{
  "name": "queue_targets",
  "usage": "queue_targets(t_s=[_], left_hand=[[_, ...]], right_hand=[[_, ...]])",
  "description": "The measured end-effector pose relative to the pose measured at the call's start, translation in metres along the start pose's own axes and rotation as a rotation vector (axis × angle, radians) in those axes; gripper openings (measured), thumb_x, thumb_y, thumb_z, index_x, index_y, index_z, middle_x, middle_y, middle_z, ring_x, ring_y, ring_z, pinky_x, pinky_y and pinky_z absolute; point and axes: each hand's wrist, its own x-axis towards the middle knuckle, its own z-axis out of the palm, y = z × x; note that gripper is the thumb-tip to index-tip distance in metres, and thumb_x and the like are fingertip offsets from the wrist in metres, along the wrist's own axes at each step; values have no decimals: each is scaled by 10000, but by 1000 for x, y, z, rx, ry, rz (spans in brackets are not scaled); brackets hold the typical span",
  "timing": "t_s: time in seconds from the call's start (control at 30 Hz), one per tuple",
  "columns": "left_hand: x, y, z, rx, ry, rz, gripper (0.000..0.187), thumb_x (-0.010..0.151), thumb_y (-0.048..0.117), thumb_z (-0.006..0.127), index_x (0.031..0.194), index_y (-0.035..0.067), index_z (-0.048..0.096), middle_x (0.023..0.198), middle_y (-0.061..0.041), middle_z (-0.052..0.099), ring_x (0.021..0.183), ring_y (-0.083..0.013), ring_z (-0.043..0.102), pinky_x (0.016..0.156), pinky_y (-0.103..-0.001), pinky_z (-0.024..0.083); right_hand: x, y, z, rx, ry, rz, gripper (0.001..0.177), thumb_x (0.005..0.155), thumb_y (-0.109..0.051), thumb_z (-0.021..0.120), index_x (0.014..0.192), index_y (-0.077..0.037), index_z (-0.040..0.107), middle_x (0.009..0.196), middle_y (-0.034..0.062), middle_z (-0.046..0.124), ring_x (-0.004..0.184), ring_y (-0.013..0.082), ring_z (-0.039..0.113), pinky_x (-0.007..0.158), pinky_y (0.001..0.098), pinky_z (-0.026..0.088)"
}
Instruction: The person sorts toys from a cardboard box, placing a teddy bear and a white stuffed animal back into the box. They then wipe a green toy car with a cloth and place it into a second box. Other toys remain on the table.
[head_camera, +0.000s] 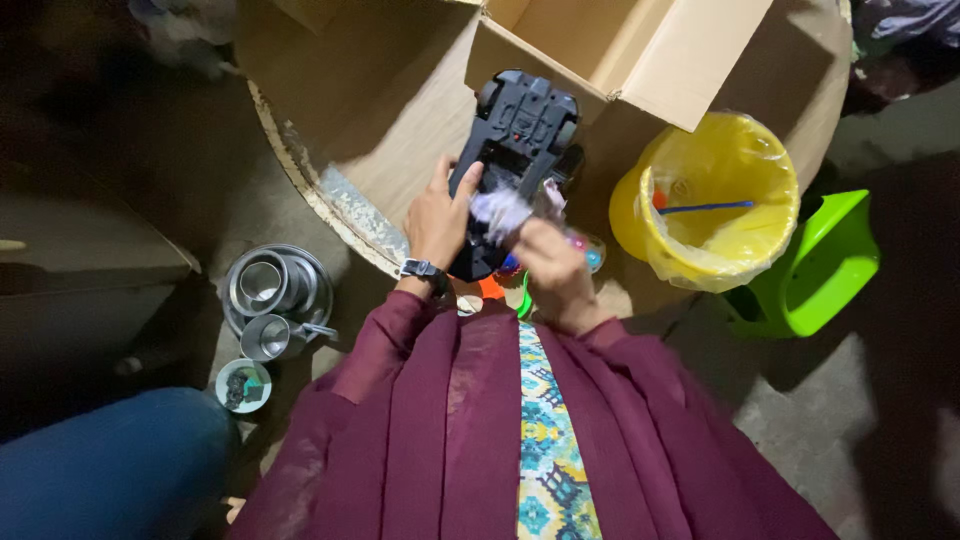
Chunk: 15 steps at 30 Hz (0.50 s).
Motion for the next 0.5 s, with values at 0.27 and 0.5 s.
queue_targets(t_s=[0.27, 0.5], left_hand=[[2, 4, 7, 12, 17, 38, 516, 981, 632, 485, 1262, 217, 607, 826, -189, 736, 783, -429, 713, 647, -551, 500], [2, 14, -4, 24, 163, 188, 497, 965, 610, 581, 1233, 193, 623, 937, -178, 750, 785, -421, 713, 623, -526, 518]], right_hand=[[-11, 25, -2, -109, -8, 175, 249, 745, 96, 688, 982, 28, 725, 1042, 175, 701, 1008, 334, 695, 896, 391, 574], [18, 19, -30, 126, 73, 219, 384, 692, 126, 601, 1042, 8, 706, 1098, 154, 707, 1104, 341, 702, 989, 398, 577]])
